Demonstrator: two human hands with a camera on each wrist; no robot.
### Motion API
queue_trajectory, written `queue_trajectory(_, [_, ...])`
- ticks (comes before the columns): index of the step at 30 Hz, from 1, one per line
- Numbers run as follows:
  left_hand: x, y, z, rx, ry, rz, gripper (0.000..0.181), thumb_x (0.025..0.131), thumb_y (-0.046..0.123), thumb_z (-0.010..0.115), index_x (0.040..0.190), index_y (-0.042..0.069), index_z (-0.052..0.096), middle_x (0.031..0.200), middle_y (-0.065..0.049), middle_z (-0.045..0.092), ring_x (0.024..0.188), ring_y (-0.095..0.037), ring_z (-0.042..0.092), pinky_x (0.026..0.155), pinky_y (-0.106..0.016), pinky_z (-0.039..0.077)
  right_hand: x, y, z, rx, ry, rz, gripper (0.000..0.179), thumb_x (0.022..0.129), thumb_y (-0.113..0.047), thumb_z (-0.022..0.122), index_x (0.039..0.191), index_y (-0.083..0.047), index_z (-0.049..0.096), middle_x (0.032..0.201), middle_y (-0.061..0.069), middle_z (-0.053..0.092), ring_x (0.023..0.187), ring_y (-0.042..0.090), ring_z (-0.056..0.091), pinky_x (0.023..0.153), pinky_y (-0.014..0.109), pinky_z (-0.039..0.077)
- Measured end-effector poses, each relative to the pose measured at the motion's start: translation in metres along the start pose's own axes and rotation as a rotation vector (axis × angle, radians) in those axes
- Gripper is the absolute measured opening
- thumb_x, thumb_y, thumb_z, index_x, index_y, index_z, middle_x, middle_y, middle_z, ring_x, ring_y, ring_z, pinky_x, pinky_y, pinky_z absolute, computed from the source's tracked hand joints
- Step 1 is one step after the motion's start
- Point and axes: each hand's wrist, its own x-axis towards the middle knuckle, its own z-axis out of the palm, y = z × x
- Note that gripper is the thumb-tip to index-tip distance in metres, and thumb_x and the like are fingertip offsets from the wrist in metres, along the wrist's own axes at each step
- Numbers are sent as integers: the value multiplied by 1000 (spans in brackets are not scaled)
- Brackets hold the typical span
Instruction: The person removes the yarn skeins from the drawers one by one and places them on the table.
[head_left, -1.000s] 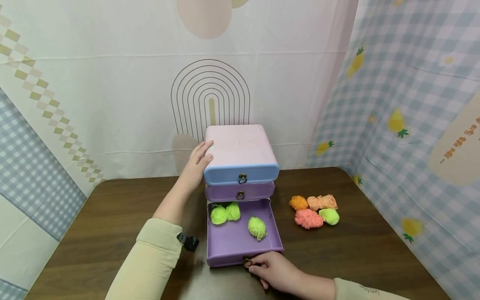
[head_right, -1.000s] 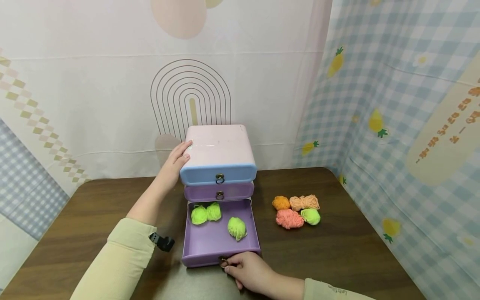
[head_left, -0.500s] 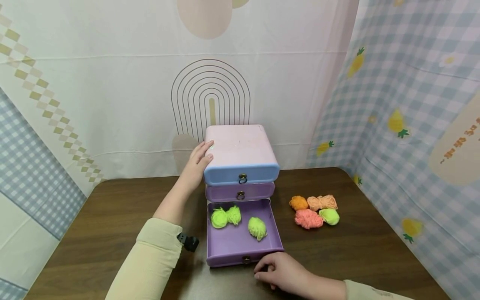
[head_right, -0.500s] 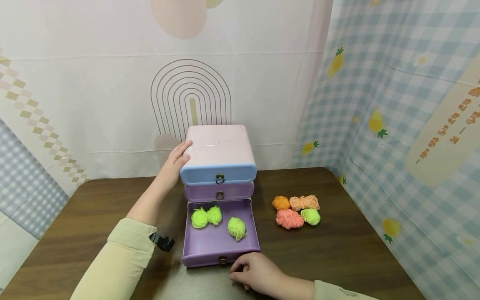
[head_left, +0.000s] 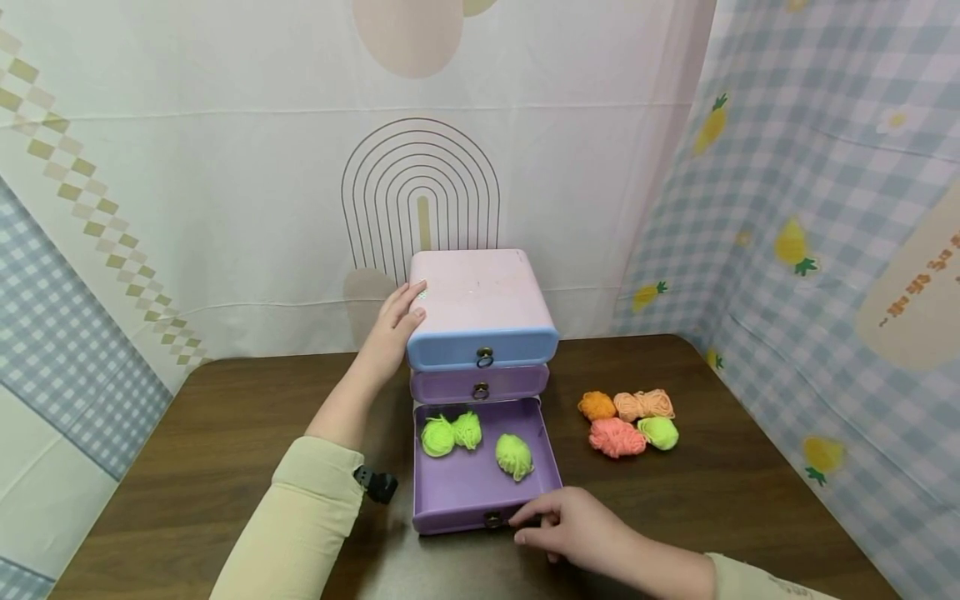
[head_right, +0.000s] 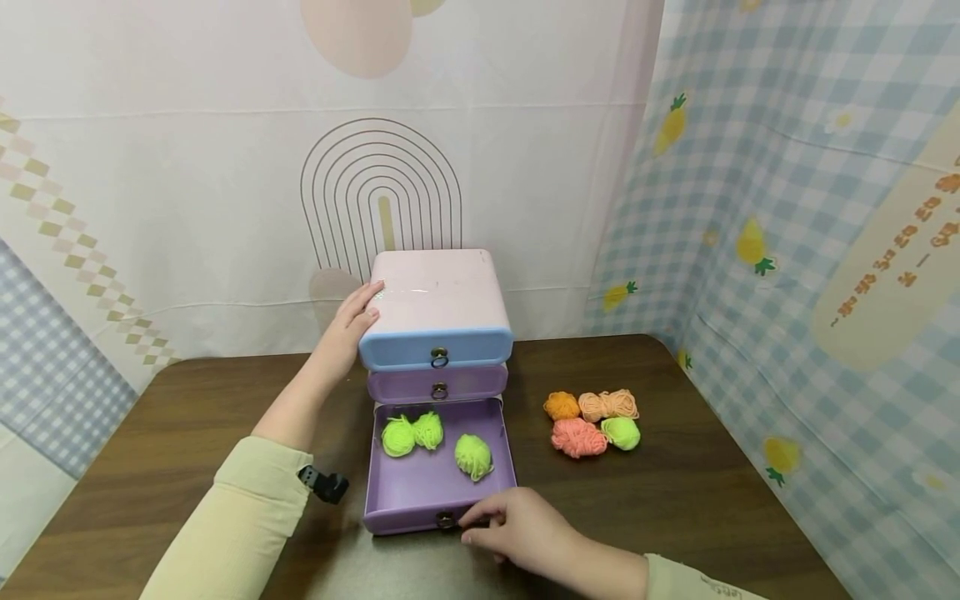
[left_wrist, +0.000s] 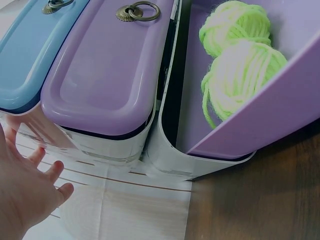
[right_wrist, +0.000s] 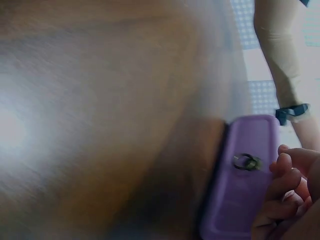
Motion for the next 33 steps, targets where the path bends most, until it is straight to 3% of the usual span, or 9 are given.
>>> queue_trajectory(2, [3, -7, 1, 5, 4, 2, 53, 103, 40, 42, 154, 26, 38, 164, -7, 13, 150, -33, 9, 116, -61, 11, 1, -5, -6, -13, 21, -10, 21, 88, -29, 75, 103, -14, 78, 54, -6, 55, 48, 7, 53, 43, 22, 40])
queue_trajectory(12, [4, -7, 1, -3, 0, -8, 53, 103, 40, 43, 154, 27, 39, 165, -4, 13, 150, -33, 10, 116, -61, 11, 15, -20, -30, -68, 129, -19, 27, 87, -31, 76, 106, -12, 77, 57, -4, 56, 48, 8, 50, 42, 23, 36])
queue_trajectory(24, [4, -7, 0, 1, 5, 2, 53, 103, 40, 43, 154, 27, 39, 164, -5, 14, 150, -33, 10, 116, -60, 12, 46, -11, -42, -188, 150, -3, 30, 86, -25, 78, 112, -12, 75, 58, -6, 51, 49, 6, 41, 43, 22, 34])
queue_trajectory(33, [3, -8, 1, 13, 3, 4, 53, 103, 41, 42, 154, 27, 38, 165, -6, 14, 150, -34, 11, 115, -62, 12, 76, -6, -43, -316, 87, 84, 39, 83, -28, 79, 119, -13, 72, 59, -4, 57, 50, 10, 53, 48, 28, 43])
